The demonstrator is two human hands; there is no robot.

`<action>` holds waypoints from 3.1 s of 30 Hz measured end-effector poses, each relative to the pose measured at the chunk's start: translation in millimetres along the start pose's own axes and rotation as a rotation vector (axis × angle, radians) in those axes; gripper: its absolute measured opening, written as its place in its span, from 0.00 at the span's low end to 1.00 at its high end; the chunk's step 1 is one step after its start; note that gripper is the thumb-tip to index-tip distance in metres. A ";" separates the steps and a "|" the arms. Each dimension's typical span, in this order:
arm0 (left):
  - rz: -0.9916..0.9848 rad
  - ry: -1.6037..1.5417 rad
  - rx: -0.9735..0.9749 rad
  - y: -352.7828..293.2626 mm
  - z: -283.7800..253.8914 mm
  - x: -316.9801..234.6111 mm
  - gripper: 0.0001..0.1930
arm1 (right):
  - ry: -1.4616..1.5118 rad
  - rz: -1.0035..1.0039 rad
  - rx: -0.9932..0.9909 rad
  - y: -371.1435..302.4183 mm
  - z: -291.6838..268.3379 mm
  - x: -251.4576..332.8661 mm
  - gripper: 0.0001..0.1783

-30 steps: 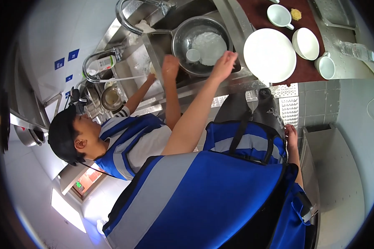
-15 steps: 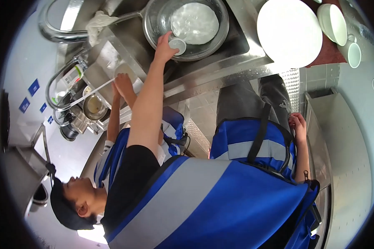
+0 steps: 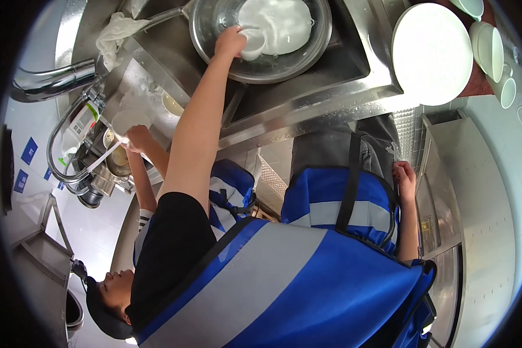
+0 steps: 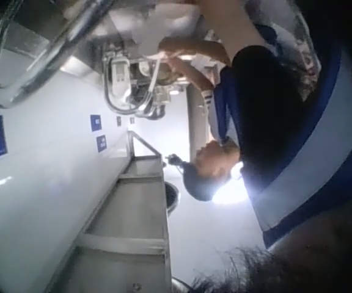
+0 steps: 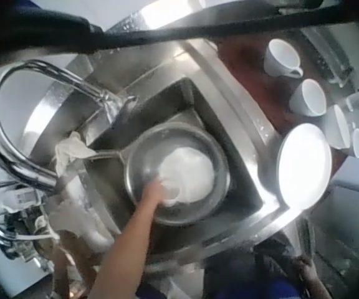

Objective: Rinsing dishes and loading them into a commercial dishwasher.

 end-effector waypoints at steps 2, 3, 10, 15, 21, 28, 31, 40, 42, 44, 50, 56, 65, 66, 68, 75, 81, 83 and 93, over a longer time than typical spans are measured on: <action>-0.078 -0.118 0.164 8.4 -8.7 -29.2 0.20 | 0.009 -0.001 -0.021 3.3 -5.4 -11.9 0.04; -0.121 -0.240 0.179 11.6 -9.8 -37.0 0.21 | 0.012 -0.011 -0.026 3.8 -5.2 -13.8 0.04; -0.133 -0.349 0.153 24.4 0.6 -54.2 0.39 | 0.035 -0.015 -0.048 -2.4 -0.7 -18.1 0.04; 0.106 -0.593 -0.264 -1.0 27.4 -70.7 0.49 | 0.104 -0.025 -0.026 -12.5 5.9 -14.2 0.04; 0.046 -0.491 -0.532 0.8 56.6 -89.6 0.47 | 0.085 0.005 0.004 -6.0 4.5 -6.5 0.05; -0.068 -0.506 -0.650 31.9 71.3 -96.9 0.41 | -0.048 -0.021 -0.028 -0.5 -1.0 -1.6 0.06; 0.130 -0.757 -0.713 29.4 64.4 -110.4 0.38 | -0.026 -0.021 -0.031 0.5 -12.0 -7.4 0.06; 0.392 -0.626 -0.948 -13.6 2.6 -121.2 0.35 | -0.016 -0.035 0.014 6.1 -12.3 -1.8 0.04; 0.330 -0.649 -0.920 -29.2 -14.4 -118.3 0.36 | -0.013 -0.054 0.029 5.3 -6.6 2.5 0.04; 0.189 -0.517 -0.793 -46.7 -33.7 -110.2 0.37 | -0.041 -0.075 0.049 9.6 -6.4 3.1 0.05; 0.220 0.072 -0.547 -92.2 -72.1 -90.3 0.33 | -0.056 -0.153 0.097 13.1 -4.2 23.2 0.07; 0.263 0.503 -0.293 -135.5 -81.4 -69.9 0.31 | -0.037 -0.200 0.156 19.8 3.7 49.2 0.07; 0.147 0.379 -0.473 -182.0 -111.2 -65.1 0.32 | -0.068 -0.293 0.252 29.9 10.3 82.3 0.09; 0.165 0.368 -0.487 -188.3 -110.6 -66.7 0.32 | -0.095 -0.300 0.245 29.9 12.9 86.8 0.09; 0.071 0.197 -0.568 -195.3 -113.6 -69.0 0.33 | -0.119 -0.313 0.258 22.2 13.7 92.2 0.09; -0.013 -0.241 -0.725 -228.7 -96.2 -68.9 0.34 | -0.209 -0.373 0.289 12.6 18.3 107.4 0.07; 0.028 -0.460 -0.864 -242.4 -87.8 -73.8 0.33 | -0.347 -0.404 0.278 3.7 15.8 120.7 0.10; 0.020 -0.557 -0.981 -244.6 -91.7 -67.7 0.34 | -0.418 -0.407 0.282 -12.7 24.6 130.1 0.10; 0.389 -0.688 -1.120 -282.8 -145.5 -110.5 0.38 | -0.669 -0.842 0.317 -204.0 95.8 213.6 0.28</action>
Point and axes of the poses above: each hand's wrist, its own y-axis towards the middle knuckle, its own z-axis out of the palm, x = y × z, the point moved 3 cm from there along y, towards the middle knuckle, and after that the axes turned 10 degrees about z, right-handed, at the moved point
